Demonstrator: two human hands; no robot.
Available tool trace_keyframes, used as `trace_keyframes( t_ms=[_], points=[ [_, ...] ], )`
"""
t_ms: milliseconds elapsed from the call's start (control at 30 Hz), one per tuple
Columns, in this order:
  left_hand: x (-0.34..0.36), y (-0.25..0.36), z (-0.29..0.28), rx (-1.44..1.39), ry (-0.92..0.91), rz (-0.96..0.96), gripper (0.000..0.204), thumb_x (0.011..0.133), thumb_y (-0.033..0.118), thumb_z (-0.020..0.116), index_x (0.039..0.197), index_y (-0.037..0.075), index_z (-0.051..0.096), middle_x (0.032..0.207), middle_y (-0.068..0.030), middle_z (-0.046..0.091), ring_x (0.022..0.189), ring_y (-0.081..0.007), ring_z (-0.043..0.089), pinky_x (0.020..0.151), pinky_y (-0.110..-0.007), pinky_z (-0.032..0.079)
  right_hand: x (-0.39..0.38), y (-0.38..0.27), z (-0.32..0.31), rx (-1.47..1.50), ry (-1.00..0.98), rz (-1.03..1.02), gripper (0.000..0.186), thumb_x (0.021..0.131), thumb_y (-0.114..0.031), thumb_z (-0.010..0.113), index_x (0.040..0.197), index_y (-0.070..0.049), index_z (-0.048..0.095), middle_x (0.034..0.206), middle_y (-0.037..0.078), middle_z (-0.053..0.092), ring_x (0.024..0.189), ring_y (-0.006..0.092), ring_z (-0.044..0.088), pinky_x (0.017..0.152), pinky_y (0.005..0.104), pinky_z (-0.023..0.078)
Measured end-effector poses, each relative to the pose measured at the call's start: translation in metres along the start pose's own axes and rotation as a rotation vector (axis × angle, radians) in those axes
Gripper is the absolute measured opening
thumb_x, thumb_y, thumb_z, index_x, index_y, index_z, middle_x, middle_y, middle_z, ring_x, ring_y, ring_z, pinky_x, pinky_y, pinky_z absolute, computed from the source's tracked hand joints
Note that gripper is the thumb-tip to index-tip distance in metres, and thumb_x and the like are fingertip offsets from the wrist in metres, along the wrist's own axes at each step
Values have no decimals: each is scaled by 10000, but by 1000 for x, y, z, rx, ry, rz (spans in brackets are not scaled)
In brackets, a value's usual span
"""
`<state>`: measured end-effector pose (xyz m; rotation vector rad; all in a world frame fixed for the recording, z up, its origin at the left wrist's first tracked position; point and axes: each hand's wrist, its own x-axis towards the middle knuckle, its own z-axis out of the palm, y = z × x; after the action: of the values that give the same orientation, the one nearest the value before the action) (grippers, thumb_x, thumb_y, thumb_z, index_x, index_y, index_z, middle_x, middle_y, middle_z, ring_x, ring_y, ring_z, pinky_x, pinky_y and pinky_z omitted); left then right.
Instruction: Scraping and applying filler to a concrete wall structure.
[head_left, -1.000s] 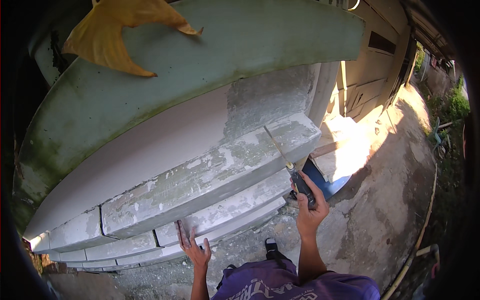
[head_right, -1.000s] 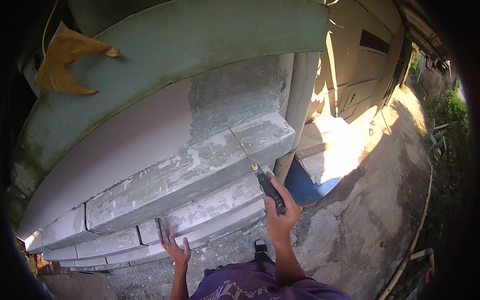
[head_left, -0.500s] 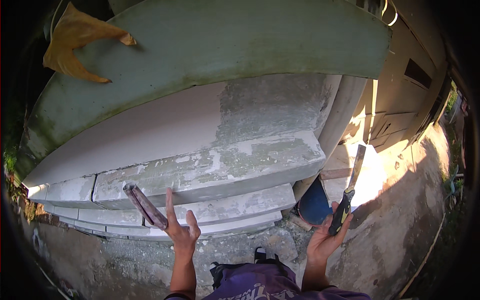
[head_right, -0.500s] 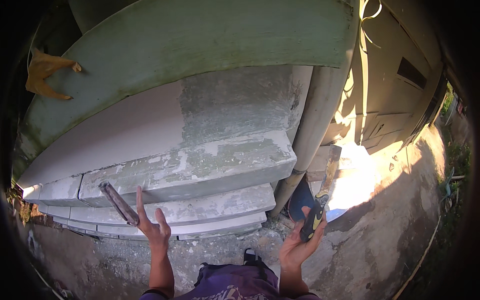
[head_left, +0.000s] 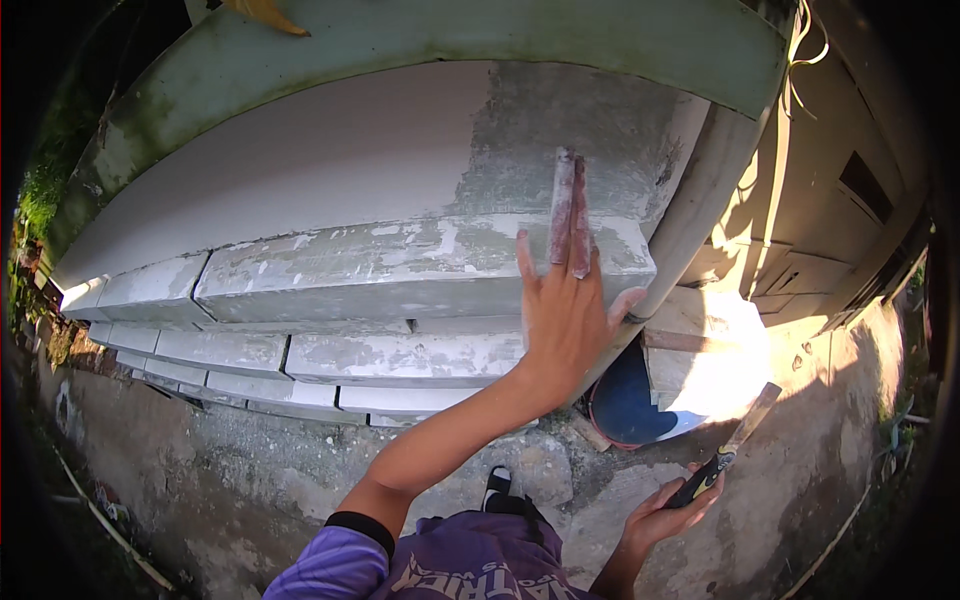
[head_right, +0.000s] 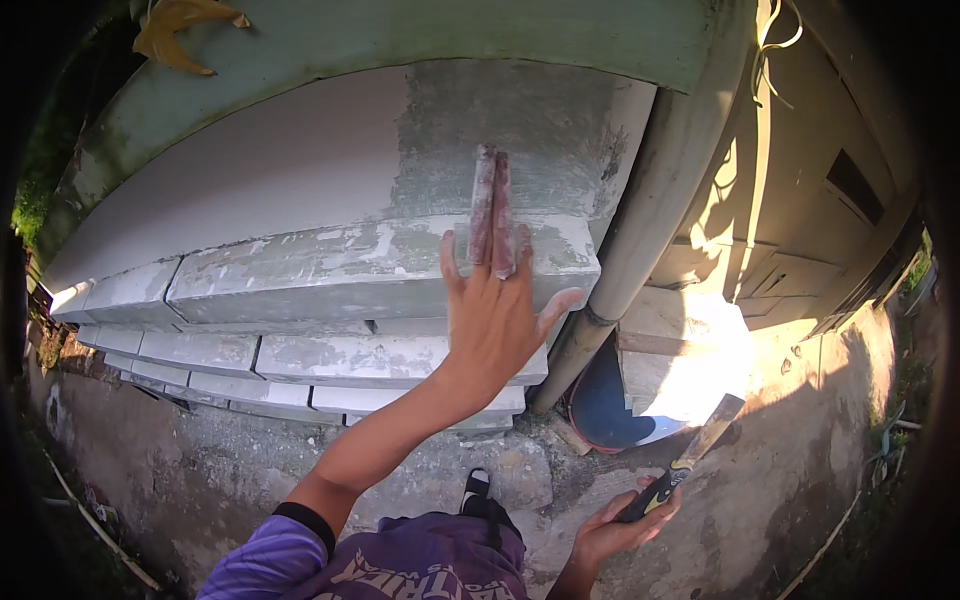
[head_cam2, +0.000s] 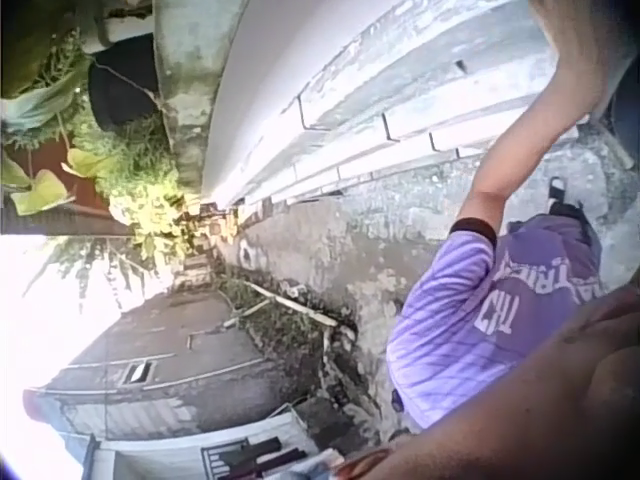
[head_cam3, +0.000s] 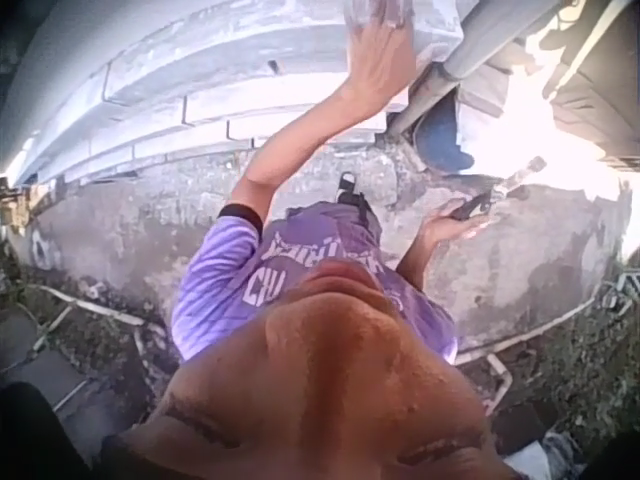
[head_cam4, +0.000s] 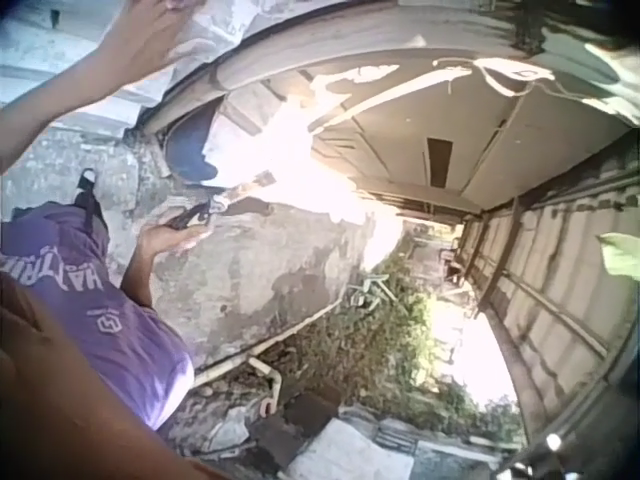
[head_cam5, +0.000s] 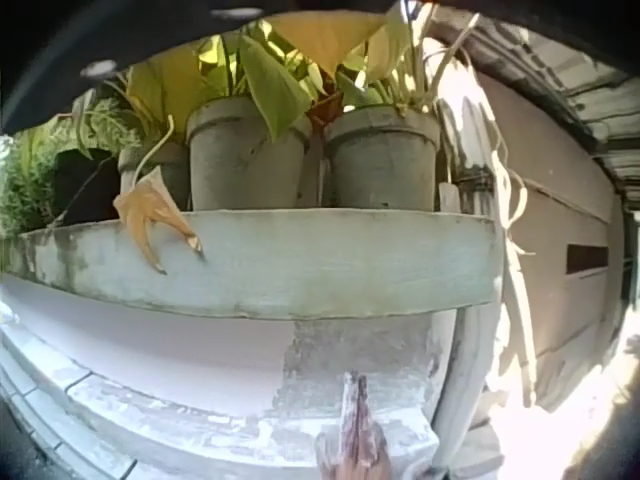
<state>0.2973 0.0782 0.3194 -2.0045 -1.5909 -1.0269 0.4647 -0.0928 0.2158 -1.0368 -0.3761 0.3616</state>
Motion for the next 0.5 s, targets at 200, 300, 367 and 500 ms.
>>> trace_keyframes(
  t_ms=[200,300,367,500],
  points=[
    [-51,68,56,-284,142,450,528,928,466,614,1283,76,643,1564,-204,354,1478,-271,303,1182,-586,142,-27,-7,-55,26,-106,3,415,1081,-346,454,1378,-60,412,1005,88,560,451,33,365,397,193,238],
    [-135,62,57,-570,-92,290,322,932,379,637,1085,103,702,1527,-215,410,1454,-274,340,1166,-570,183,-42,-17,-64,11,-133,-9,404,1042,-245,552,1372,-63,407,949,75,563,495,34,385,426,199,265],
    [-193,42,58,-543,-211,149,219,922,310,652,976,106,710,1512,-147,456,1417,-277,392,1132,-576,240,-44,-15,-82,19,-212,59,404,1017,-205,589,1356,-65,418,900,64,559,521,38,396,439,203,274],
    [-300,-4,42,-508,-375,-127,239,928,286,637,842,79,721,1659,-139,196,1503,-263,251,1095,-586,240,-45,-10,-109,-36,-450,251,359,997,-177,624,1300,-75,463,805,27,533,563,50,413,460,203,292]
  ],
)
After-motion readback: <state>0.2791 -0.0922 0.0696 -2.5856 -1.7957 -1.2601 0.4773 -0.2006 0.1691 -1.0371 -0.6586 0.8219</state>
